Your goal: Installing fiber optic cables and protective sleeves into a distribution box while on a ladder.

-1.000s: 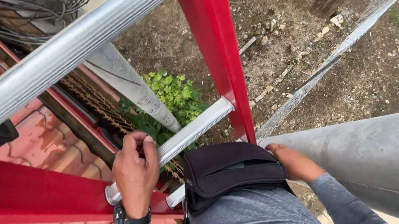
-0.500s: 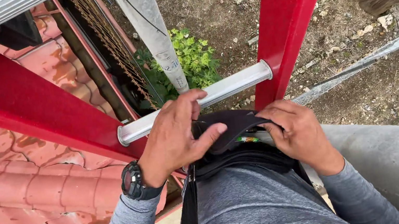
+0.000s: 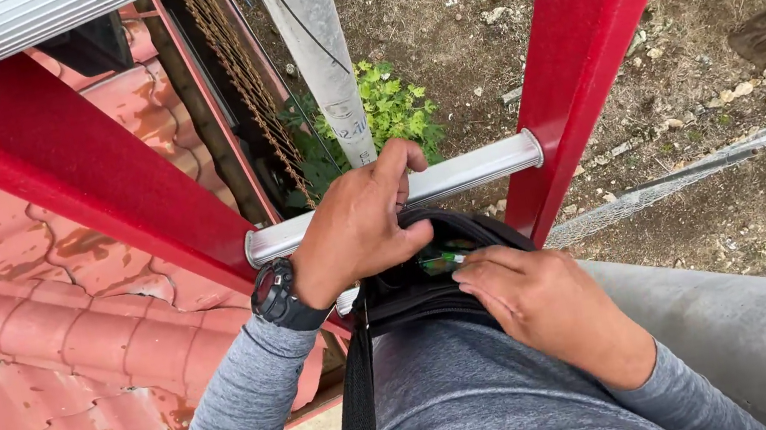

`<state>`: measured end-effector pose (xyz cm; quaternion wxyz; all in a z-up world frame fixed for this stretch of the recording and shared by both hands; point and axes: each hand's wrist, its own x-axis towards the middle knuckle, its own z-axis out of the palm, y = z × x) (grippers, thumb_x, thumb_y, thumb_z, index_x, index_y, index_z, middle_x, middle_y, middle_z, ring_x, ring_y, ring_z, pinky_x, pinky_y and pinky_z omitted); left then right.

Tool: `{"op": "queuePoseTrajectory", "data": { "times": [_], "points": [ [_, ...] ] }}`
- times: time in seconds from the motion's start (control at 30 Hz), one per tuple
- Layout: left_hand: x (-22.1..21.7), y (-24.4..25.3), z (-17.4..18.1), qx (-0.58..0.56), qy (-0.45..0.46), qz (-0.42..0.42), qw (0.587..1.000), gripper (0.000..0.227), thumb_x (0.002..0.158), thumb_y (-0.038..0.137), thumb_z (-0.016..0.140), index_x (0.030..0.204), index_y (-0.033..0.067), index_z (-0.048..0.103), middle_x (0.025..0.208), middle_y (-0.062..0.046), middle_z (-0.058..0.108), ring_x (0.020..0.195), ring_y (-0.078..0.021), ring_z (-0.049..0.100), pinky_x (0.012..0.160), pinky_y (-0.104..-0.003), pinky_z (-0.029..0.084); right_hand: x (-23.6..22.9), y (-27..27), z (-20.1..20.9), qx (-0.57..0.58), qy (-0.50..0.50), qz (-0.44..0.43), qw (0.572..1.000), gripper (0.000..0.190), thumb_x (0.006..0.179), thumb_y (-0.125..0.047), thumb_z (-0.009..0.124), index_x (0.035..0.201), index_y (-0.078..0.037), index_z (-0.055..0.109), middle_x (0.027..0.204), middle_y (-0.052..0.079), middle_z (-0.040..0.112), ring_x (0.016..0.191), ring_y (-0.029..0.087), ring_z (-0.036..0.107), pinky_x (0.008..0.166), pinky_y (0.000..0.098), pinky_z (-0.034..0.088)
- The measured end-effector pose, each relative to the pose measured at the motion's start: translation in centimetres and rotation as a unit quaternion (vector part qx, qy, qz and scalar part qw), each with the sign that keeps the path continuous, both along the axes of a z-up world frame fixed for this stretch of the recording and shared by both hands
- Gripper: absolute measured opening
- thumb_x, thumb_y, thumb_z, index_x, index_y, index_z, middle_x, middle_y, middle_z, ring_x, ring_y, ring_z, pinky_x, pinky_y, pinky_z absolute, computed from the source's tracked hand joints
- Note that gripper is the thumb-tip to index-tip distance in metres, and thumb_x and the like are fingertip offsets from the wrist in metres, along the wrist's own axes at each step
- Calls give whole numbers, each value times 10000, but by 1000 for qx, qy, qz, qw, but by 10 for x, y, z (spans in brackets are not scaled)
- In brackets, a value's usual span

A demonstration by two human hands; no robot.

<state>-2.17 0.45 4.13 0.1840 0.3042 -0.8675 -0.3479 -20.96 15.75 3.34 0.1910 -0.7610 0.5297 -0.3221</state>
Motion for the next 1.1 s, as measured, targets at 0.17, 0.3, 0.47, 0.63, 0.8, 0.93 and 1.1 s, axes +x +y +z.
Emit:
{"op": "queuePoseTrajectory", "data": {
  "times": [0.17,0.3,0.47,0.63,0.8,0.93,1.1],
  "points": [
    [-14,-9,-7,-4,23,-14,1000,554,700,114,781,1156,80,468,738,-100,589,647,-321,650,591,-448,495,21,-28,-9,80,181,-44,979,300,824,-59,608,1113,-19,678,1027,130,739,720,321,726,585,430,585],
    [-21,-11,-15,7,53,-32,998,489,719,76,751,1125,74,479,734,-102,576,646,-306,642,597,-438,490,18,-44,-27,193,314,-46,928,148,893,-110,619,1027,-77,672,901,92,728,775,317,731,631,445,587],
    [-15,-14,-18,31,96,-38,994,399,728,64,745,1047,64,506,699,-86,546,623,-253,613,577,-392,476,-4,-46,-12,131,167,-3,977,164,819,-199,711,967,-129,713,815,115,740,712,334,708,607,451,552],
    [-4,-17,-11,97,89,-66,989,282,758,134,779,937,60,574,629,-45,517,565,-186,567,536,-341,433,-23,-36,-19,204,-90,-33,974,160,890,-67,651,1048,-40,638,673,104,722,513,202,685,487,363,475],
    [-2,-11,7,76,134,-118,981,346,763,350,881,859,77,692,691,-7,571,623,-147,573,557,-304,448,-21,-32,-43,172,-241,-78,952,143,899,-92,735,967,-32,624,587,-2,664,525,0,559,450,221,402],
    [-8,2,-4,48,117,-126,984,415,709,402,900,865,66,714,709,-33,590,638,-168,599,558,-323,471,-16,-30,-43,185,-245,-107,946,114,914,-75,723,915,-22,622,607,4,641,513,0,513,428,219,350],
    [0,-1,-30,46,94,-106,989,269,788,318,787,947,102,766,845,-12,696,763,-179,707,687,-343,562,-22,-29,-36,228,-293,-111,922,54,963,-85,622,989,-51,654,628,-29,655,498,8,562,438,188,427]
  ]
}}
